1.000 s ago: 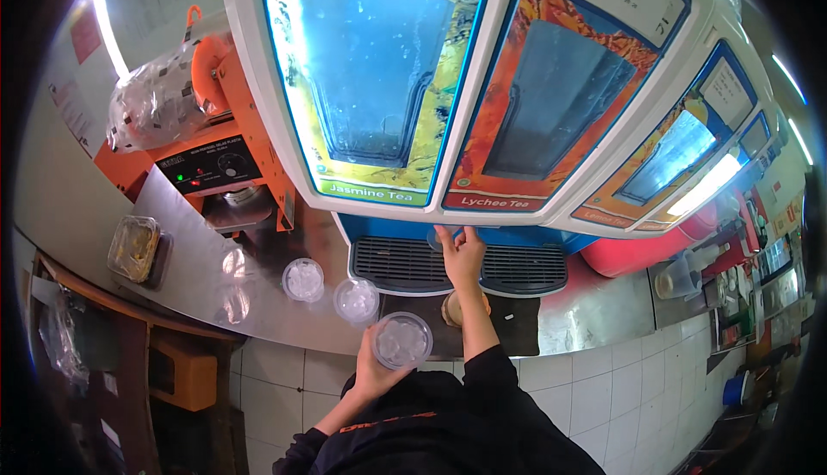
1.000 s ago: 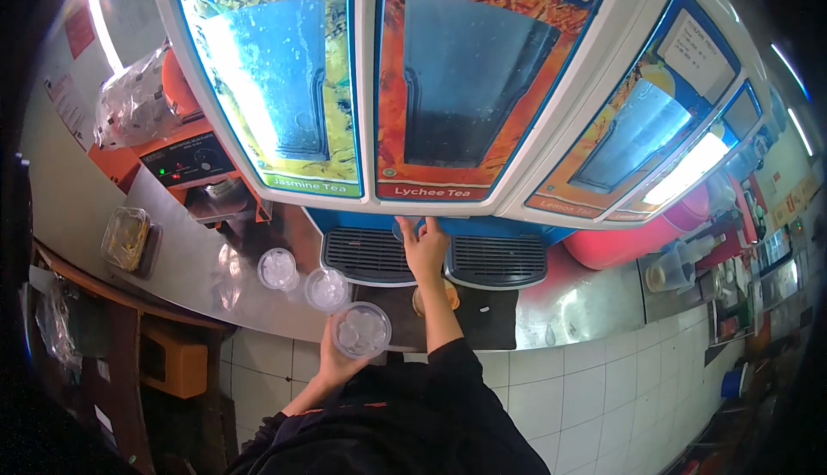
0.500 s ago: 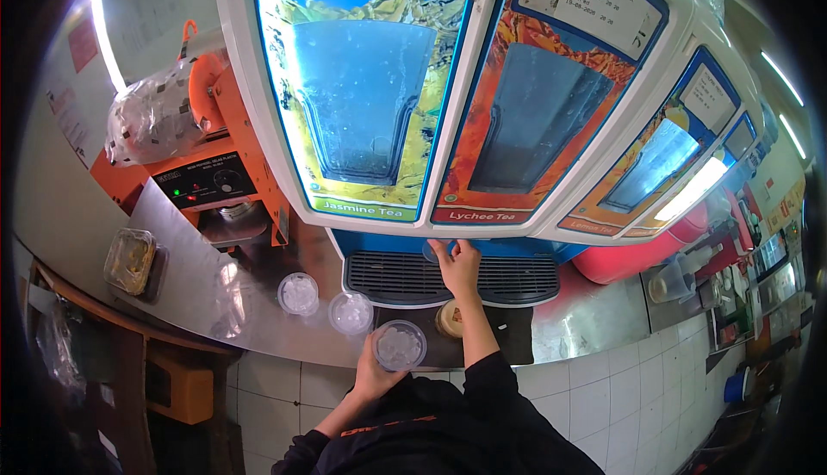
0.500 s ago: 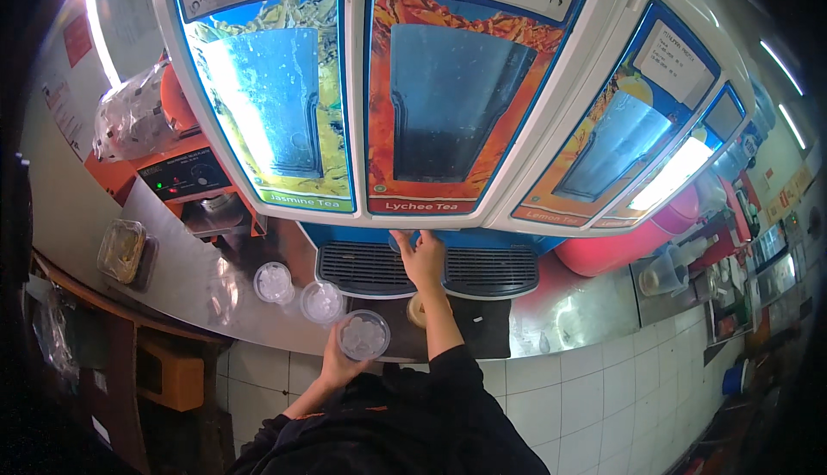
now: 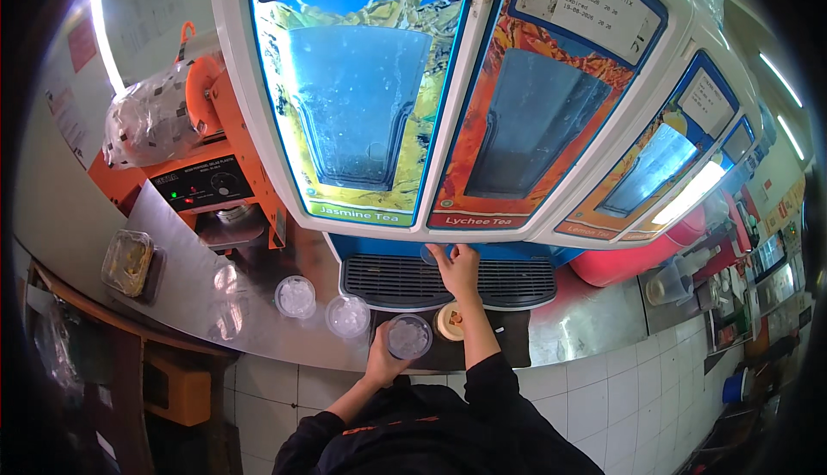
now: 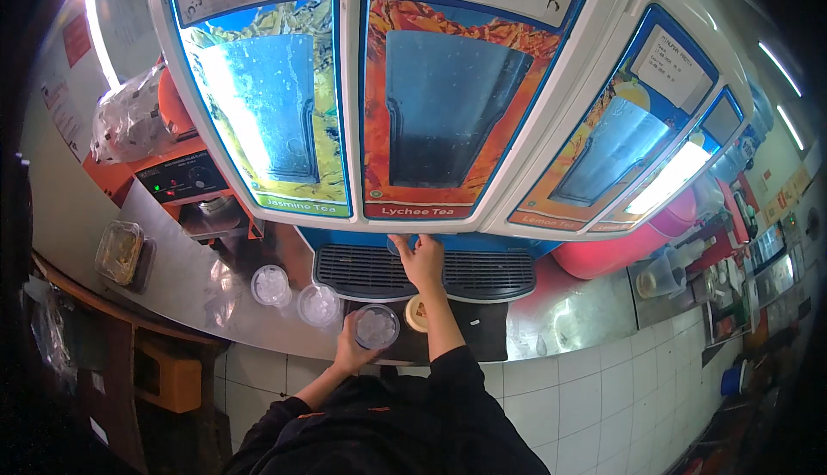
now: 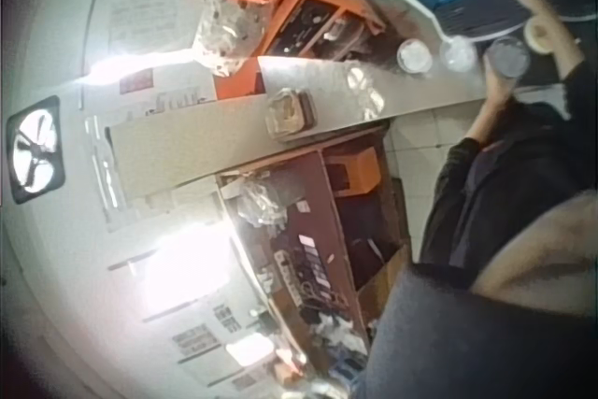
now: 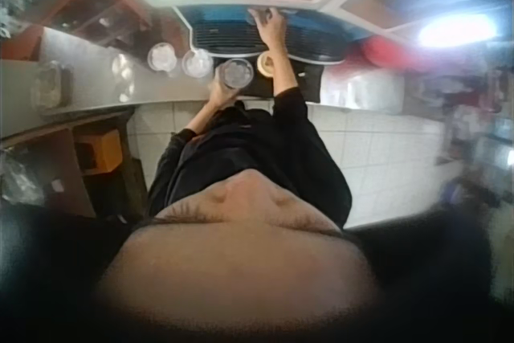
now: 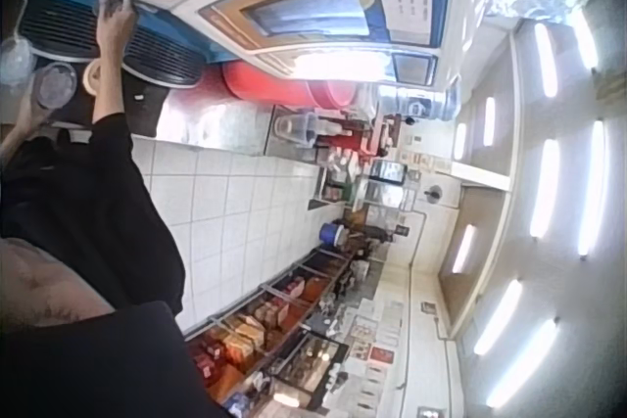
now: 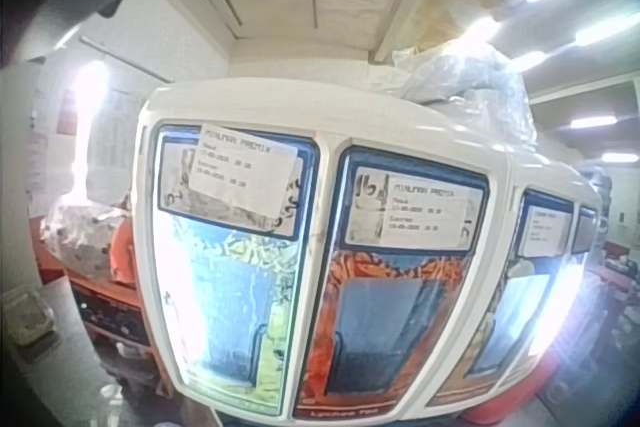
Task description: The person prepares iced drinks by scooping ice into plastic cups from a bucket, filling the cups with beverages from a dispenser, and then sealing the lids on the cups using a heat-sealing machine.
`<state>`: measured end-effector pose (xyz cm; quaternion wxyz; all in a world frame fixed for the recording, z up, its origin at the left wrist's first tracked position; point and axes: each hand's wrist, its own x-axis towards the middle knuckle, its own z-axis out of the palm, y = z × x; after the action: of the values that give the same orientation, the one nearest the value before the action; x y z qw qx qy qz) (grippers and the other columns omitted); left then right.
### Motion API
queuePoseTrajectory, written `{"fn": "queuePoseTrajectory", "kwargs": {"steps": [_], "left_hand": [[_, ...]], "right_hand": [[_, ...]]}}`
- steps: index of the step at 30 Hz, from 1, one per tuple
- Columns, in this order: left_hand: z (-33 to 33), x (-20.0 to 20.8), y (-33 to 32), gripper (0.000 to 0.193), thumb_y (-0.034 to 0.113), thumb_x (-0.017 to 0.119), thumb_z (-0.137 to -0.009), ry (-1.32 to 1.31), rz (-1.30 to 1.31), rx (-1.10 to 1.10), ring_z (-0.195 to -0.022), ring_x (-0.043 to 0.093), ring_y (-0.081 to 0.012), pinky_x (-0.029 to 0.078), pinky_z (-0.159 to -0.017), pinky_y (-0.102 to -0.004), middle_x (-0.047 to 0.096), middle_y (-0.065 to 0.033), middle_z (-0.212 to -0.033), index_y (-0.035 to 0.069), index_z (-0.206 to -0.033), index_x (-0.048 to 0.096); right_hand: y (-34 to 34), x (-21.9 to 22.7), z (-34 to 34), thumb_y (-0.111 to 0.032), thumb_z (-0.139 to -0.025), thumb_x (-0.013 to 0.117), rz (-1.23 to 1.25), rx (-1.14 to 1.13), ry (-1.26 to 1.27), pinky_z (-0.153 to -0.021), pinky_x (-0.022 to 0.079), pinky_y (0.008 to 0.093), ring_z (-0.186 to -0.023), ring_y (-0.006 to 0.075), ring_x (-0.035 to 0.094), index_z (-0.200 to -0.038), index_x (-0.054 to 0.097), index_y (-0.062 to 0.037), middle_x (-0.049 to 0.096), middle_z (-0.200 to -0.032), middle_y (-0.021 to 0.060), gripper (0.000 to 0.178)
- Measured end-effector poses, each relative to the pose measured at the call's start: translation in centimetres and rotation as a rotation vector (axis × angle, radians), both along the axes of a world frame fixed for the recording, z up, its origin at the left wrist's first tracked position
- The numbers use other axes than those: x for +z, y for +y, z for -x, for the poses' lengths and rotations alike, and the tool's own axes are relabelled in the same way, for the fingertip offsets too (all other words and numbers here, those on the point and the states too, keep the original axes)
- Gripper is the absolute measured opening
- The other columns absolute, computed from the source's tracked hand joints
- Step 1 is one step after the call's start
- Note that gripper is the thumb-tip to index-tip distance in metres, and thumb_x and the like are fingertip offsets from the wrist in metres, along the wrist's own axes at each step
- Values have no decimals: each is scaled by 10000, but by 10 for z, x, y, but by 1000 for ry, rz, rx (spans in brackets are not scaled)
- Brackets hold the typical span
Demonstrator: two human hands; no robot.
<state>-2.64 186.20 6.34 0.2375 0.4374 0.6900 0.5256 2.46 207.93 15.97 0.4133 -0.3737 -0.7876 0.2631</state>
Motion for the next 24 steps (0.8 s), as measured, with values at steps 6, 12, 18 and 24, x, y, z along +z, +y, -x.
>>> {"fn": "queuePoseTrajectory", "kwargs": {"steps": [6, 12, 18, 24], "left_hand": [[-1, -9, 5, 868, 174, 855, -532, -6, -10, 59, -1091, 531, -326, 436, -914, -393, 523, -172, -1160, 26, -1238, 372], [-2, -11, 7, 892, 168, 861, -522, 25, 3, 76, -1099, 523, -328, 429, -922, -389, 521, -176, -1153, 8, -1243, 360], [-2, -16, 5, 887, 159, 856, -535, 40, -8, 68, -1101, 519, -329, 429, -924, -392, 511, -185, -1166, -1, -1246, 352], [-4, -14, 3, 912, 158, 860, -536, 5, 0, 72, -1116, 511, -329, 419, -942, -391, 502, -185, -1187, 4, -1266, 335]], "right_hand": [[-1, 3, 2, -415, -732, 747, -29, 6, 62, -415, 258, 323, -421, 167, 309, -612, 481, -4, 365, -464, 47, 504], [0, 4, -1, -446, -745, 714, 13, 26, 19, -431, 319, 355, -420, 247, 414, -728, 570, 1, 439, -488, 96, 470], [1, 6, 0, -448, -744, 716, 6, 45, 38, -429, 314, 352, -417, 235, 399, -733, 567, 5, 439, -489, 92, 477], [4, 2, -2, -439, -743, 723, 17, 66, 30, -427, 308, 349, -422, 228, 385, -725, 554, -1, 433, -492, 86, 470]]}}
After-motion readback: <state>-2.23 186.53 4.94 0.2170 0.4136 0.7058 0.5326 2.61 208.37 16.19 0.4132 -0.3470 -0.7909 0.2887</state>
